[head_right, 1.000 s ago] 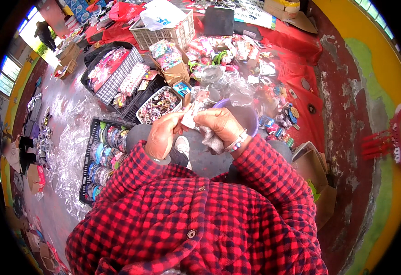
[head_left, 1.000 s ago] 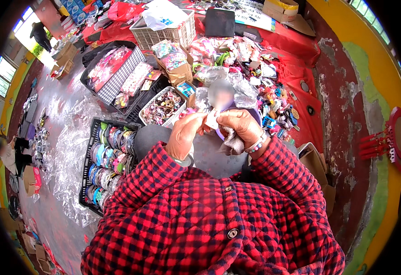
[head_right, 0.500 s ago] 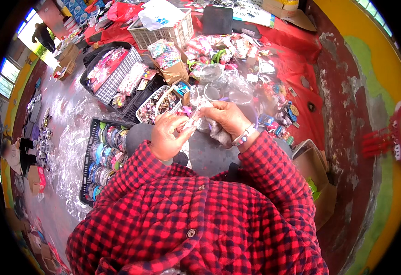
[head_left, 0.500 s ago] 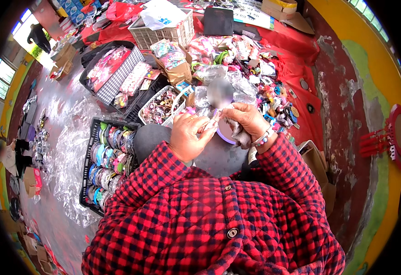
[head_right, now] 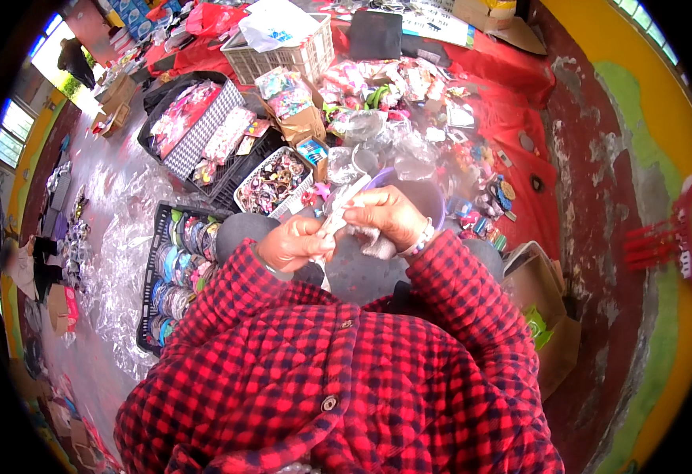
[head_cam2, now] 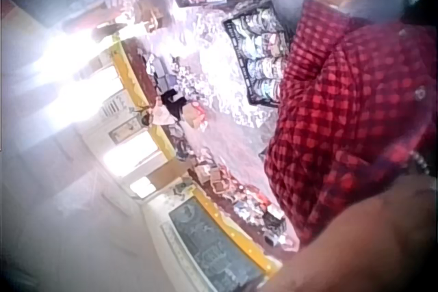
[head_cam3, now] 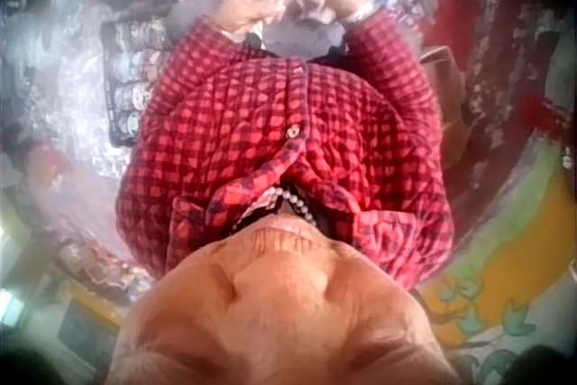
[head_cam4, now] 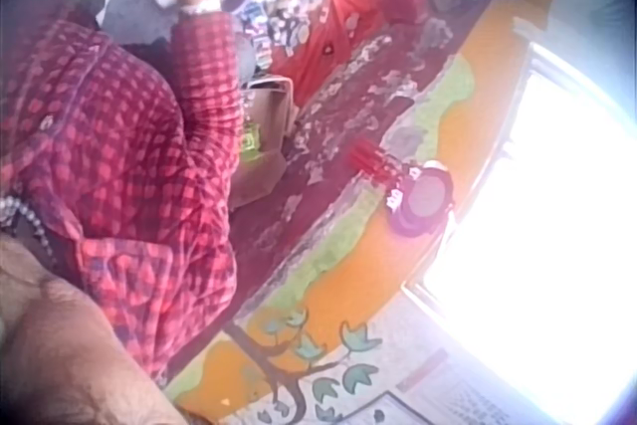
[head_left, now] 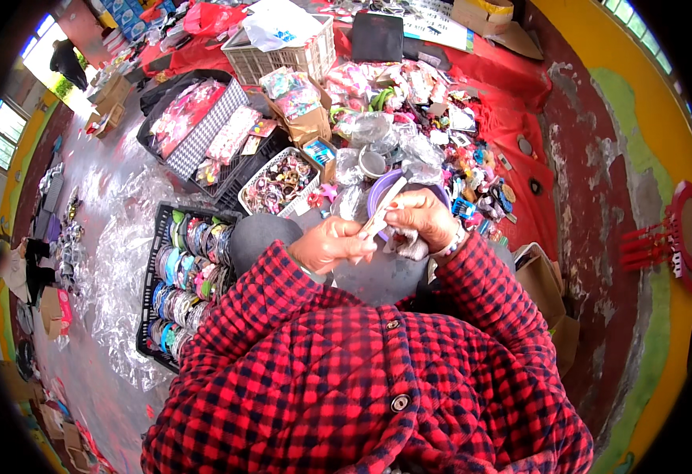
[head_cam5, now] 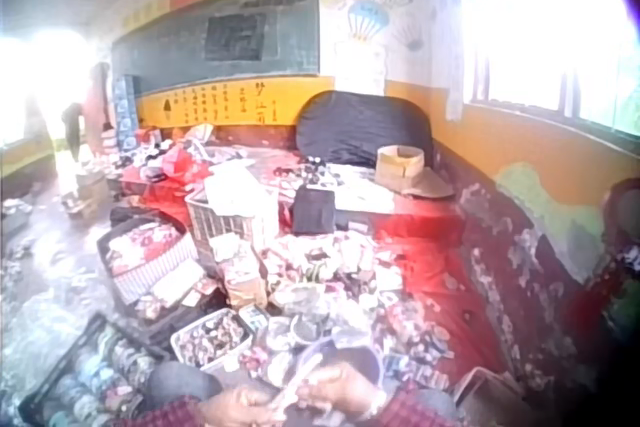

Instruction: The person picks up headbands and transparent plastic bags, places the headbands inside the bags, and uses a cloth to wipe or press down on the items.

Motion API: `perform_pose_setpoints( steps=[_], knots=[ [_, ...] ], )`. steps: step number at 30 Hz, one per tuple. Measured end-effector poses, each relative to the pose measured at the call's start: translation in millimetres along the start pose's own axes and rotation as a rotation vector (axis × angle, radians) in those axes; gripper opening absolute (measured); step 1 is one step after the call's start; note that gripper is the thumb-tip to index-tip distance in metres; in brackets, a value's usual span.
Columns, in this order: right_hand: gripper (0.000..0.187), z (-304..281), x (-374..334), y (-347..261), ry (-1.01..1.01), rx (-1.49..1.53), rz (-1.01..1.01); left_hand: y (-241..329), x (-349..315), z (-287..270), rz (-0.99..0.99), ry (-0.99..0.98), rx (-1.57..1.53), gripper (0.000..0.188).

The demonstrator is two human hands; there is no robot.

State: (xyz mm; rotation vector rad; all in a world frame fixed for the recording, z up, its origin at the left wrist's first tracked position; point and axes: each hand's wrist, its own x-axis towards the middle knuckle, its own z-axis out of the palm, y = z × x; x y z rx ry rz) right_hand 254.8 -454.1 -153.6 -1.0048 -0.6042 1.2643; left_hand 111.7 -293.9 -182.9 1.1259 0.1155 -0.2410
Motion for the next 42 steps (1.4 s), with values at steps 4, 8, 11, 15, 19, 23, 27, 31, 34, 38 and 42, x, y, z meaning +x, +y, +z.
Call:
perform_pose_setpoints(
  steps=[4, 8, 11, 15, 19, 23, 27, 31, 34, 38, 42],
  knots=[
    [0.015, 1, 8, 7, 0.12, -0.09, -0.064, -6, 1, 0, 0.046, 0.041, -0.029, 0.017],
    [0.014, 4, 12, 12, 0.263, -0.079, -0.039, -8, 14, 2, 0.291, 0.215, 0.197, 0.021],
    [0.016, -1, 18, 24, 0.286, -0.083, -0.046, -1, 10, 6, 0.262, 0.275, 0.416, 0.017],
    [0.019, -9, 15, 14, 0.276, -0.042, 0.033, -10, 9, -11, 0.291, 0.368, 0.402, 0.016],
    [0.029, -12, -1, -10, 0.226, -0.042, -0.049, -14, 14, -25, 0.295, 0.463, 0.329, 0.017],
    [0.031, 22, 5, -5, 0.342, -0.763, -0.503, -5, 17, -5, 0.23, 0.4, 0.085, 0.014],
    [0.019, 21, 18, 19, 0.36, -1.05, -0.754, 0, 13, 12, 0.251, 0.325, 0.207, 0.013],
    [0.014, 20, 15, 18, 0.395, -1.065, -0.79, 2, 7, 11, 0.343, 0.259, 0.462, 0.012],
    [0.013, 26, 14, 19, 0.394, -0.987, -0.714, 0, 5, 4, 0.328, 0.214, 0.474, 0.016],
    [0.01, 0, 22, 34, 0.598, -1.056, -0.705, -5, 2, 0, 0.291, 0.1, 0.473, 0.017],
    [0.006, -79, 32, 42, 0.764, -0.579, -0.499, -4, 0, 12, 0.278, 0.139, 0.329, 0.024]
  ],
)
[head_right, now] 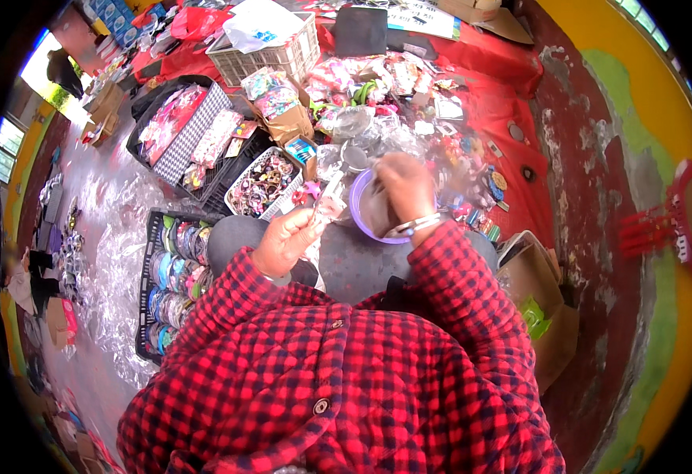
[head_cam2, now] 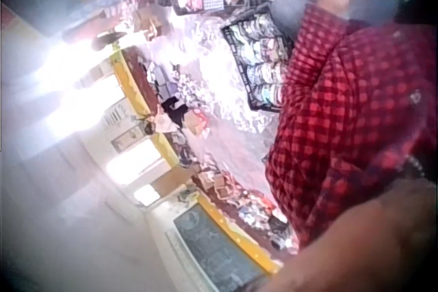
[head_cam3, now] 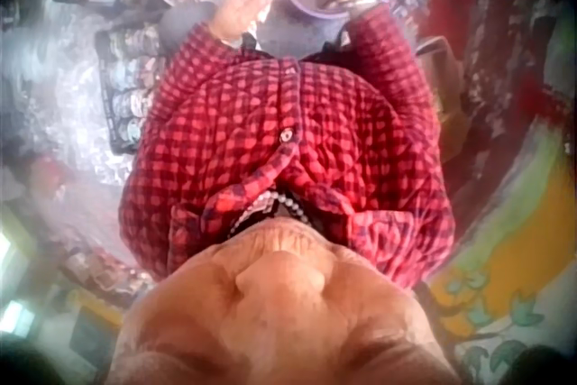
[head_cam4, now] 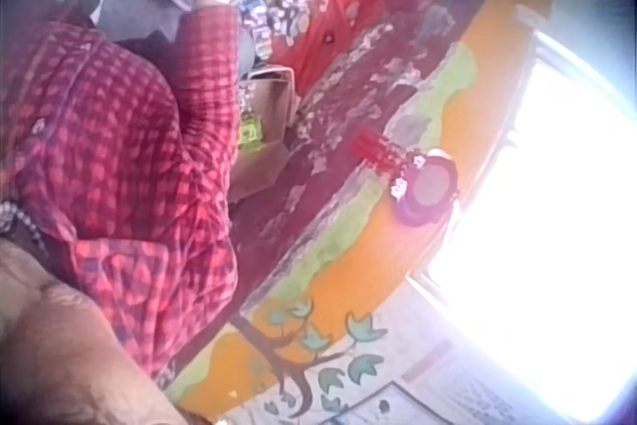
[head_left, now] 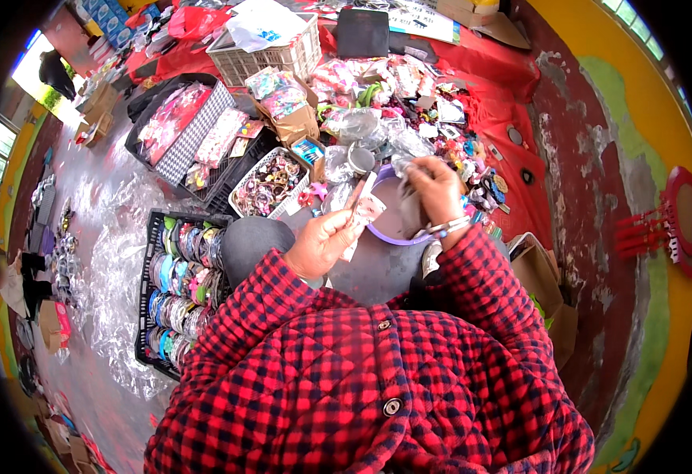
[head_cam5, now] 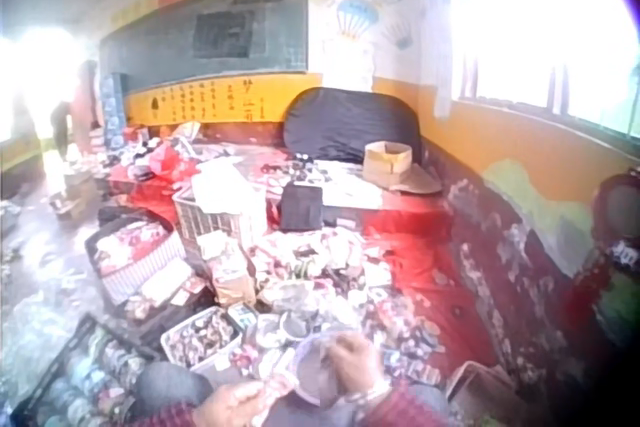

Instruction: The person picks up headbands and transparent plastic bags, places the headbands inside the bags, and uses a cloth to wipe or press down on the items.

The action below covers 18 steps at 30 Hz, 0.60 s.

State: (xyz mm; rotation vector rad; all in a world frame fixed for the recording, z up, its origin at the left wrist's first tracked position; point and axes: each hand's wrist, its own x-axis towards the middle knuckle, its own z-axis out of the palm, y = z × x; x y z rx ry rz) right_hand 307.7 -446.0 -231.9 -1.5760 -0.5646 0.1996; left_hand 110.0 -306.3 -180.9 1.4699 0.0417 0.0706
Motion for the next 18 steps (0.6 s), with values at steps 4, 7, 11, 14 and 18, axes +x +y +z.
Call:
perform_pose_setpoints(
  steps=[4, 7, 11, 14, 18],
  knots=[
    [0.006, -2, -8, -58, 0.0, -0.105, -0.177, -11, 9, -11, 0.03, 0.154, -0.08, 0.021],
    [0.01, 30, -41, -106, -0.168, -0.328, -0.557, -1, 8, -1, 0.002, 0.127, -0.049, 0.015],
    [0.011, 33, -33, -56, -0.104, -0.378, -0.526, 3, 1, 6, 0.067, -0.039, 0.114, 0.014],
    [0.01, 11, -1, -10, 0.004, -0.162, -0.049, 10, -5, 5, -0.056, 0.009, -0.055, 0.017],
    [0.017, -5, 6, -26, -0.088, 0.211, 0.331, -12, 13, -16, -0.117, 0.315, -0.563, 0.022]
  ],
)
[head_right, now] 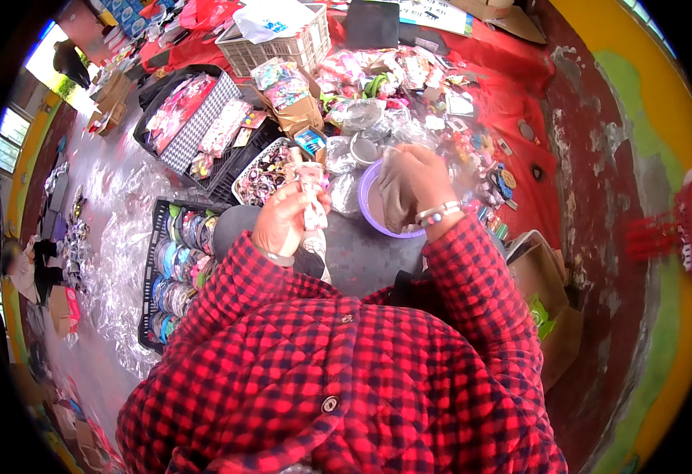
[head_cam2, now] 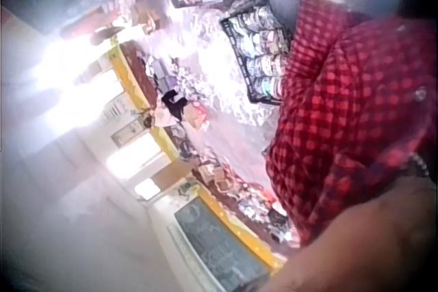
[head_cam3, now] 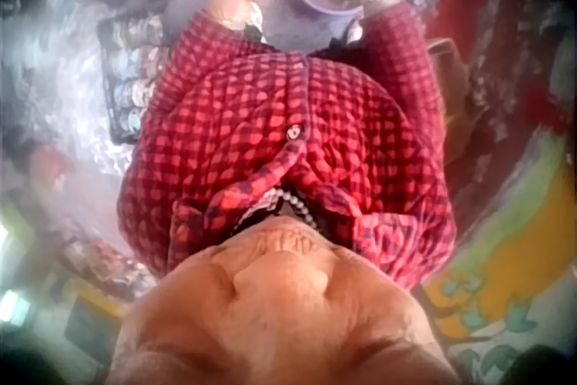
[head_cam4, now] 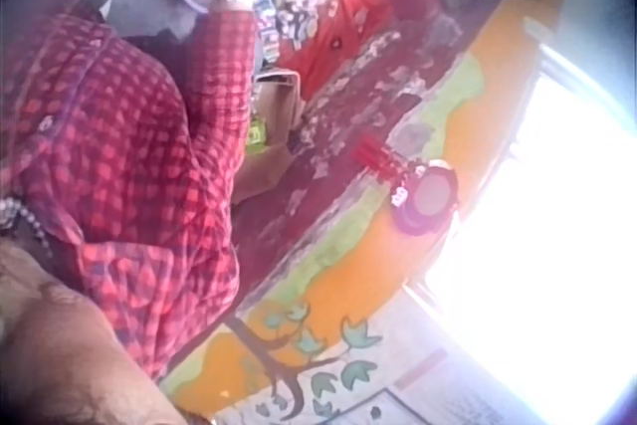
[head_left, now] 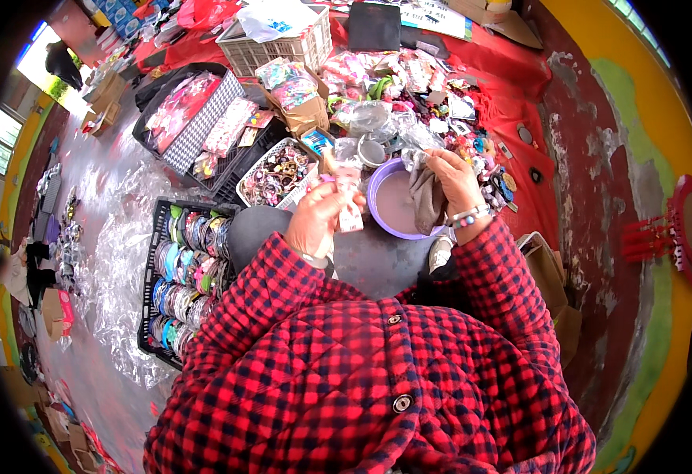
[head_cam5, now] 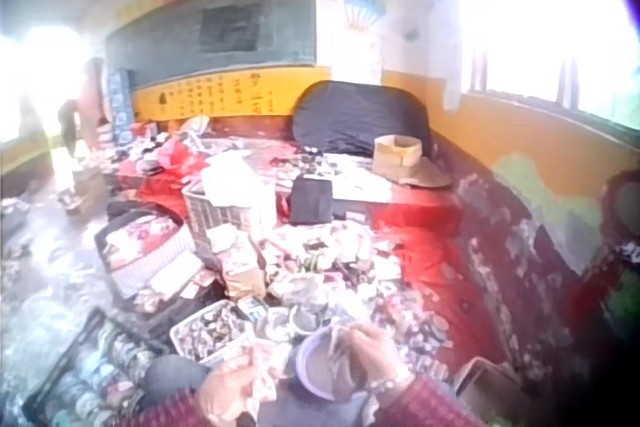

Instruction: The person picks up headbands and transparent plastic bags, places the headbands inside the bags, and uses a cloth to wipe or press down on the items.

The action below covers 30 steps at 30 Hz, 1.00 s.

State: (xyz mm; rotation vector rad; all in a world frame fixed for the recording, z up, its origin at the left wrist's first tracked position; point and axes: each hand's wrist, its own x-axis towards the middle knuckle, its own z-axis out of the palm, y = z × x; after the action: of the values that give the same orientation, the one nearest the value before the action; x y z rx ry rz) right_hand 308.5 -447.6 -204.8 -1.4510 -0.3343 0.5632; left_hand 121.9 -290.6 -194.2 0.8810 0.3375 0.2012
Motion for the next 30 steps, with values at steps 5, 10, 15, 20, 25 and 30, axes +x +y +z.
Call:
perform_pose_setpoints(
  steps=[5, 10, 15, 20, 25, 30],
  knots=[
    [0.023, 22, -28, -15, -0.082, -0.217, -0.209, -10, 19, -12, 0.102, 0.003, -0.206, 0.02],
    [0.019, 73, -60, -41, -0.126, -0.588, -0.817, -10, 18, 3, 0.099, 0.087, -0.158, 0.016],
    [0.018, 83, -68, -21, -0.188, -0.699, -0.982, -6, 5, 12, 0.084, 0.105, -0.298, 0.015],
    [0.008, 77, -70, -9, -0.228, -0.723, -0.794, -2, 5, 7, 0.137, 0.1, -0.31, 0.016],
    [0.014, 58, -63, 21, -0.368, -0.77, -0.506, 17, 3, 15, 0.186, 0.023, -0.292, 0.023],
    [0.018, 47, -48, -20, -0.021, -0.529, -0.601, 22, 7, 0, 0.172, -0.005, -0.313, 0.021]
  ],
)
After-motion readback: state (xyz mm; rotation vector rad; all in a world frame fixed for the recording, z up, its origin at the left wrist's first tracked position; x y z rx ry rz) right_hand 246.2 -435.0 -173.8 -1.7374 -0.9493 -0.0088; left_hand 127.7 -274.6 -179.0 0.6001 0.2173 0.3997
